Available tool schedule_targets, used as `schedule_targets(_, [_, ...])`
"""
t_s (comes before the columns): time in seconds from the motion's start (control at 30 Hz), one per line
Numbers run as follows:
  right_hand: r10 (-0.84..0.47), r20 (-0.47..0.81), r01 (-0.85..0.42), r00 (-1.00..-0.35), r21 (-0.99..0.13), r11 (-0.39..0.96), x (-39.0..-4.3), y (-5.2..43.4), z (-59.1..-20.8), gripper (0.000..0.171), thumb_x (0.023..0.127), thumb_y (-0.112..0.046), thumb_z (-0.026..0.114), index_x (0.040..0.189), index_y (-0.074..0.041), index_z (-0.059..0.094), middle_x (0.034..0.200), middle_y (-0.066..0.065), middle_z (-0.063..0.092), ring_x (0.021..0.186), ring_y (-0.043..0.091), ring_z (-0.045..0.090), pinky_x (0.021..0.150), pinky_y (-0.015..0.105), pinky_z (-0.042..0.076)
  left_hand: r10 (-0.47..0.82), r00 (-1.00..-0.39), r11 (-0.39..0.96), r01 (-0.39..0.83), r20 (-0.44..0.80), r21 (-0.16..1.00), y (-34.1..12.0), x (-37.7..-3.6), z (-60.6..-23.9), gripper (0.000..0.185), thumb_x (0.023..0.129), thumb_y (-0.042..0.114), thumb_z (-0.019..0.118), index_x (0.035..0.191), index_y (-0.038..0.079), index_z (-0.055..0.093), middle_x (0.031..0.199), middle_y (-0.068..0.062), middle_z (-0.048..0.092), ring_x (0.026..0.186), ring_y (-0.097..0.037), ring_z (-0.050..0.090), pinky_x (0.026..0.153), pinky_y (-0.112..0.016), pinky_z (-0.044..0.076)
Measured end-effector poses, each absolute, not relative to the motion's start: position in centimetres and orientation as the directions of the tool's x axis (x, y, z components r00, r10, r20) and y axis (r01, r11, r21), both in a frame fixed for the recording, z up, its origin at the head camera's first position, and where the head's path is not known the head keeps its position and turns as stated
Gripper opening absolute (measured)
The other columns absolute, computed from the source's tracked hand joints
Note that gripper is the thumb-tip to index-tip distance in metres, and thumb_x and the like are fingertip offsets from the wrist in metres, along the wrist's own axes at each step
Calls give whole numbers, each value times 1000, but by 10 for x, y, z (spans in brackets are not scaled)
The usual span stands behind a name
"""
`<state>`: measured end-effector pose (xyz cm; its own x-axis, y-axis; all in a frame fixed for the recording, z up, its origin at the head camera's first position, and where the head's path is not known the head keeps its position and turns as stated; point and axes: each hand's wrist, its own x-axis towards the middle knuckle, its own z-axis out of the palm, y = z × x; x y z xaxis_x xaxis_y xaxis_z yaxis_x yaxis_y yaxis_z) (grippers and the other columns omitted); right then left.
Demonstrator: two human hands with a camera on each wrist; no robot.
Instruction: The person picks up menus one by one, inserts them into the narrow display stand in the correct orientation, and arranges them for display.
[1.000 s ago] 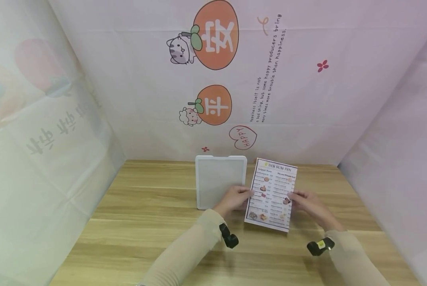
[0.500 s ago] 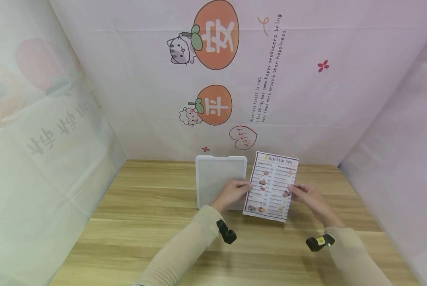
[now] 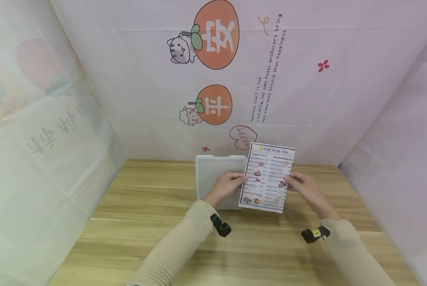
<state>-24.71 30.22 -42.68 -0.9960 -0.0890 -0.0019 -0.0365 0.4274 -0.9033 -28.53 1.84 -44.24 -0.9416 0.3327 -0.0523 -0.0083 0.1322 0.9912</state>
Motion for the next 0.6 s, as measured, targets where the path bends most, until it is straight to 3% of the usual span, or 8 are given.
schedule_targets(0.2, [-76,-3,-32,-997,-889,457,-251,294,-416,61,101,-50,55,135,2,55,130,22,62,116,38,62,109,69,27,324,-945,111,-5,-41,994,8,-289,-430,30,97,34,67,116,12,75,105,1,75,95,-14,71,89,-30,56])
schedule_targets(0.6, [-95,22,-63,-995,-890,452,-263,278,-398,61,102,-49,52,138,1,54,133,23,60,118,39,59,112,66,25,293,-956,73,16,-6,997,-7,-290,-412,28,98,28,68,116,8,75,105,-2,74,95,-16,71,88,-30,56])
